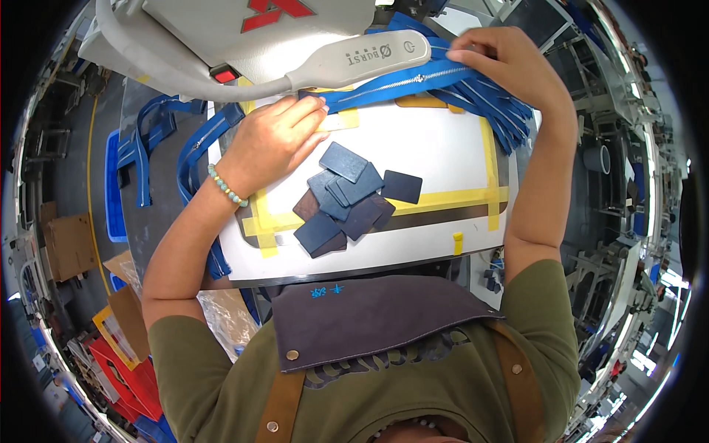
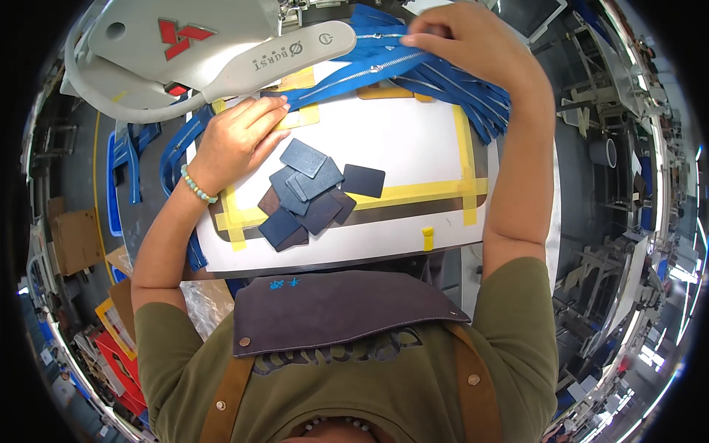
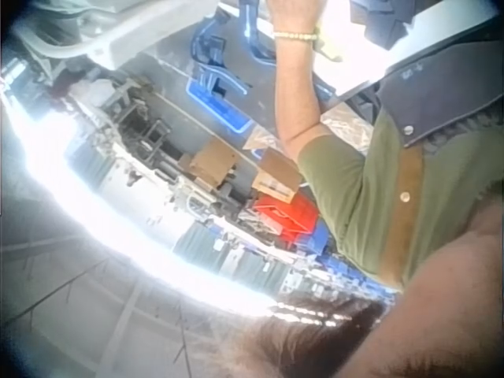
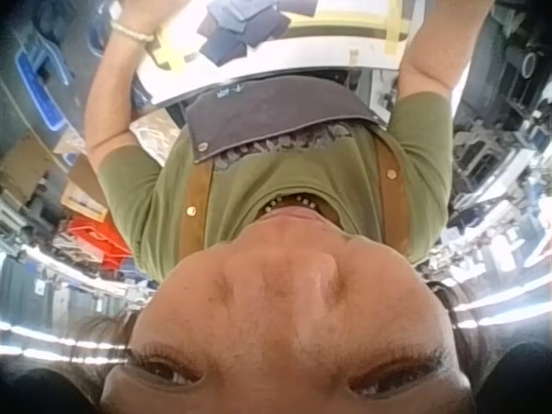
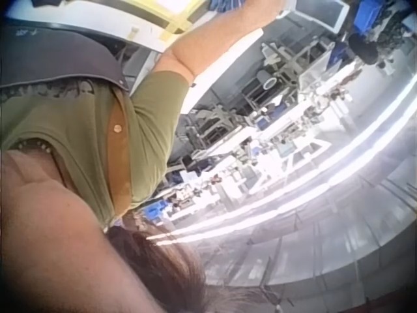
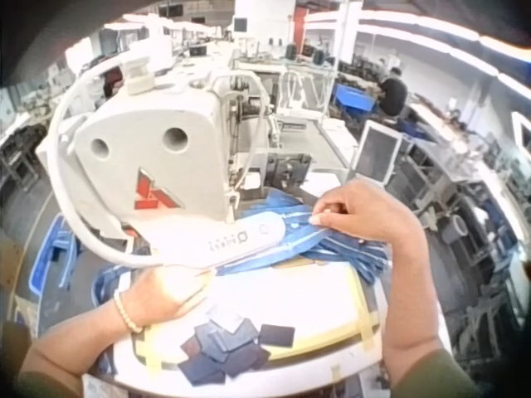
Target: Sew small blue leather patches onto long blue leather straps using an industrial sewing machine.
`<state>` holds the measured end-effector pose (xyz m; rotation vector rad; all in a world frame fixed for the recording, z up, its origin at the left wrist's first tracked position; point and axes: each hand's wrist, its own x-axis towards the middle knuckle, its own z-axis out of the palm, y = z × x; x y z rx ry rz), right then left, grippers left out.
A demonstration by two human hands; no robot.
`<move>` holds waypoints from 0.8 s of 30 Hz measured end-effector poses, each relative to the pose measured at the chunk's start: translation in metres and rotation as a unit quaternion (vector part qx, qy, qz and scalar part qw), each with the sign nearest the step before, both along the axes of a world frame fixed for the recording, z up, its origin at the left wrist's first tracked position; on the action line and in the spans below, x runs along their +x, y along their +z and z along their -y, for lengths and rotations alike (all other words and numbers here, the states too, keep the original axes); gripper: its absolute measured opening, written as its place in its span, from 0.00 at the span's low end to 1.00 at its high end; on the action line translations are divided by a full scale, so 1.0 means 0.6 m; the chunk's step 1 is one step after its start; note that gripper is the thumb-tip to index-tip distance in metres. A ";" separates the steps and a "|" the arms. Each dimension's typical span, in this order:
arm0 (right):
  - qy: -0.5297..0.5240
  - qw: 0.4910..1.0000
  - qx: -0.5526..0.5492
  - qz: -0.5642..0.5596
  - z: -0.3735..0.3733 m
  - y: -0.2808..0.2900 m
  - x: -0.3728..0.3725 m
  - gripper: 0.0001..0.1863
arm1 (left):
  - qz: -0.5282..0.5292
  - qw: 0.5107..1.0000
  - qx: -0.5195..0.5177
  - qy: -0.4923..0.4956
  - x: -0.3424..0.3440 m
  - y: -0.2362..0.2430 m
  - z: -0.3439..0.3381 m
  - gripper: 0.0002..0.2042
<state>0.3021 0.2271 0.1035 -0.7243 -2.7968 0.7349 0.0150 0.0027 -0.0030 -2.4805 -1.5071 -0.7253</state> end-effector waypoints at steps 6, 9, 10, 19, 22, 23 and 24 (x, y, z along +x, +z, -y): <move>0.121 0.962 0.212 -0.121 0.025 -0.068 -0.036 0.12 | -0.011 1.000 -0.011 0.009 0.000 0.003 0.006 0.14; 0.259 0.948 0.089 -0.163 0.111 -0.130 -0.096 0.17 | -0.003 1.000 -0.021 0.020 0.001 0.001 0.007 0.14; 0.252 0.948 0.126 -0.148 0.124 -0.145 -0.106 0.18 | 0.000 1.000 -0.015 0.016 0.001 0.001 0.005 0.14; 0.235 0.946 0.142 -0.173 0.122 -0.199 -0.112 0.20 | 0.073 0.991 -0.018 0.108 -0.008 0.000 0.051 0.19; 0.231 0.948 0.146 -0.164 0.123 -0.199 -0.113 0.19 | 0.131 0.979 -0.062 0.144 0.000 0.000 0.060 0.20; 0.231 0.947 0.145 -0.167 0.121 -0.199 -0.114 0.19 | 0.148 0.976 -0.068 0.146 0.004 0.000 0.060 0.21; 0.231 0.947 0.145 -0.167 0.121 -0.198 -0.114 0.19 | 0.165 0.972 -0.073 0.148 0.007 -0.002 0.061 0.21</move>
